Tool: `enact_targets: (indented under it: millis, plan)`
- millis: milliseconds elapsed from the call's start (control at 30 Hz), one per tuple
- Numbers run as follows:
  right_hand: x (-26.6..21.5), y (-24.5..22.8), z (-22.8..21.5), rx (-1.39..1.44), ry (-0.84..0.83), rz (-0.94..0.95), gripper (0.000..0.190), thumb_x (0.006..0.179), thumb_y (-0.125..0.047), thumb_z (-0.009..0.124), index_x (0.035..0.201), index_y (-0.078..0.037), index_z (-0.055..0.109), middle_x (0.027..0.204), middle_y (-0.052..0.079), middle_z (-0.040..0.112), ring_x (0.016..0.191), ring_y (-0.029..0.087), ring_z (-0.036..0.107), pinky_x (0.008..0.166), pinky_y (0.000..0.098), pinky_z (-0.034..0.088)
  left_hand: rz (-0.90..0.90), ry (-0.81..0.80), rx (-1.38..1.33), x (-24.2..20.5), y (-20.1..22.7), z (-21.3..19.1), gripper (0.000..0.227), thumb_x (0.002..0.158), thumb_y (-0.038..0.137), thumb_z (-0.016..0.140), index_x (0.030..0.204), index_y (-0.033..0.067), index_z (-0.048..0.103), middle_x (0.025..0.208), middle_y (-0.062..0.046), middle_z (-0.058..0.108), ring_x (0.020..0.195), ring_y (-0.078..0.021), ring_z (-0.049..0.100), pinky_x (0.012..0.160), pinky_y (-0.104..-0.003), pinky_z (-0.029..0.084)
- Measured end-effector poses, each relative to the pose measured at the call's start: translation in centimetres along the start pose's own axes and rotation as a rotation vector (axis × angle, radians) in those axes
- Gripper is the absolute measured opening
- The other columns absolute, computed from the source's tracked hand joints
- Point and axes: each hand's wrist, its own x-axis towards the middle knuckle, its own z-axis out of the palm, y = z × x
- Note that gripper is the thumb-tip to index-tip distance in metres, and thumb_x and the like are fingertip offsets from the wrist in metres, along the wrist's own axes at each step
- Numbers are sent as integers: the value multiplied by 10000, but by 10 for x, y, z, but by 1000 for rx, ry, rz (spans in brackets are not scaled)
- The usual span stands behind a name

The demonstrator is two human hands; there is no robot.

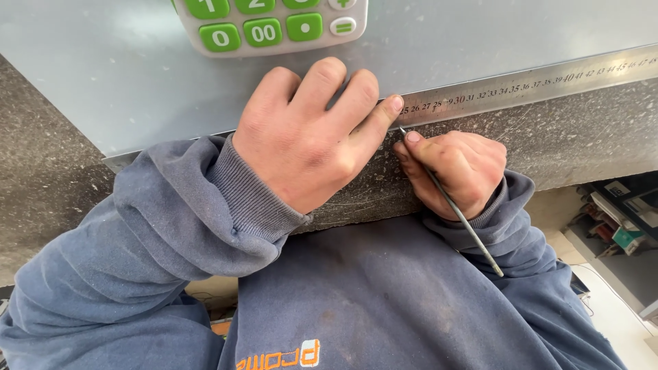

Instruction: The person uses a metal ruler and a scribe to mark measurement points on a dark, textured surface. They repeatedly reposition the ruler and make small indentations at specific intervals along the edge of the material.

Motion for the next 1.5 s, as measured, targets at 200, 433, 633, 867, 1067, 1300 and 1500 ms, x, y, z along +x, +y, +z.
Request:
enact_targets:
  millis: [200, 433, 633, 867, 1067, 1300, 1500]
  plan:
    - [-2, -1, 0, -19, -9, 26, 219, 977, 58, 831, 965, 8, 618, 764, 109, 638, 659, 264, 664, 567, 355, 513, -7, 13, -10, -2, 1, 1, 258, 1017, 263, 691, 1214, 114, 766, 1130, -7, 592, 1063, -189, 520, 730, -311, 405]
    - [1, -4, -1, -30, -5, 50, 230, 987, 58, 827, 920, 4, 614, 740, 123, 613, 639, 282, 633, 554, 363, 487, 3, 30, 20, 0, 0, 0, 263, 1002, 271, 693, 1210, 131, 770, 1112, -1, 591, 1045, -182, 520, 714, -305, 402]
    - [3, -5, -1, -31, -17, 34, 224, 979, 59, 822, 905, 11, 616, 716, 128, 595, 613, 286, 610, 539, 367, 472, 7, 44, 22, -2, 2, 2, 250, 999, 274, 688, 1189, 132, 768, 1097, -6, 581, 1034, -187, 517, 712, -311, 407]
    - [-8, 0, 2, -34, 13, 50, 221, 982, 43, 828, 910, 1, 623, 725, 127, 606, 624, 287, 618, 553, 362, 481, 21, 62, 3, -2, 2, 4, 285, 952, 280, 679, 1176, 128, 768, 1081, -15, 582, 1018, -196, 526, 710, -324, 421]
    - [-33, 14, -6, 230, 194, 222, 218, 1021, -66, 843, 1079, 1, 645, 735, 84, 665, 605, 142, 628, 584, 281, 491, 49, 90, 64, -15, 2, 20, 267, 967, 250, 664, 1191, 141, 762, 1066, -14, 571, 1022, -200, 532, 746, -336, 427]
    - [14, -18, -56, 170, 97, -6, 251, 1091, -116, 790, 1234, 18, 632, 984, 101, 729, 866, 162, 740, 776, 240, 596, 138, 101, 86, -19, -9, 31, 286, 984, 229, 640, 1240, 189, 760, 1066, -3, 568, 1029, -196, 532, 803, -334, 446]
    - [61, -43, -69, -73, -10, -160, 239, 954, -36, 859, 1109, 50, 700, 900, 147, 715, 724, 193, 678, 680, 305, 529, 168, 127, 133, -19, -9, 35, 277, 983, 233, 645, 1235, 218, 758, 1081, 3, 577, 1027, -197, 538, 785, -329, 450]
